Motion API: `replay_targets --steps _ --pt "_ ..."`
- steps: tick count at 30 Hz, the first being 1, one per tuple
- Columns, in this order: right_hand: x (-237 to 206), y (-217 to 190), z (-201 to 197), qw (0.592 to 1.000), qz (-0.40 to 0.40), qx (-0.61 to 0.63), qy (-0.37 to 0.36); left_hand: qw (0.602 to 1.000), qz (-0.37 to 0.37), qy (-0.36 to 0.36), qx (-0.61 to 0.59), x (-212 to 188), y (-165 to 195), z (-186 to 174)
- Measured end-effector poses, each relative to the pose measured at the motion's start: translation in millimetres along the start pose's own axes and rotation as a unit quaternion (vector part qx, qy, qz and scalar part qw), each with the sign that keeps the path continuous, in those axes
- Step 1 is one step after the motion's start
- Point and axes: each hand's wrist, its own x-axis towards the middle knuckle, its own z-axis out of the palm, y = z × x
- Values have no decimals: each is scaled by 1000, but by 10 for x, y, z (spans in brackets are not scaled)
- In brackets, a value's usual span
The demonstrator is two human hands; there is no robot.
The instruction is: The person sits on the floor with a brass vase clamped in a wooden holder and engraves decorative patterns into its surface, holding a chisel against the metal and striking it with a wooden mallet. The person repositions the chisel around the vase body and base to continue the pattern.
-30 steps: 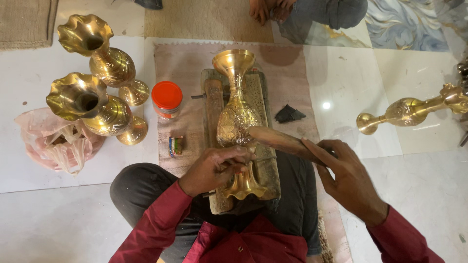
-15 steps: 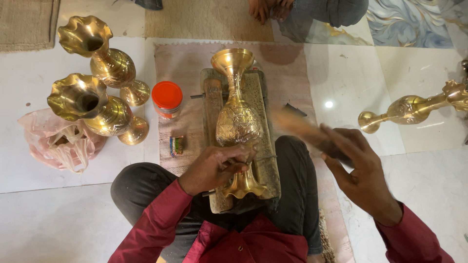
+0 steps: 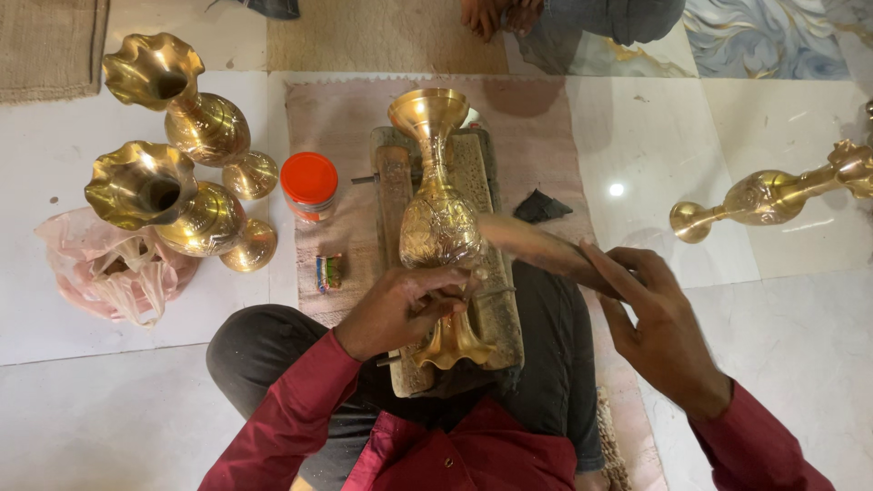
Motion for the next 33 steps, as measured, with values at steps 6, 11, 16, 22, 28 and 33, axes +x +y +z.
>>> replay_targets --steps 6,11,16,22,28,33 --pt "-6 103 170 997 7 -69 -22 992 -69 -35 102 98 82 -20" --pt "-8 129 101 998 16 -54 16 996 -23 -32 78 133 135 -40" --pt "-11 139 30 993 68 93 38 992 -48 -51 109 164 157 -48" --pt "-68 170 58 977 122 171 49 988 -25 -42 147 170 169 -48" --pt "-128 183 152 996 63 -60 -4 991 -16 -27 132 186 183 -8" --pt "-188 167 309 993 72 -57 -72 988 -38 -32 146 175 207 -4"
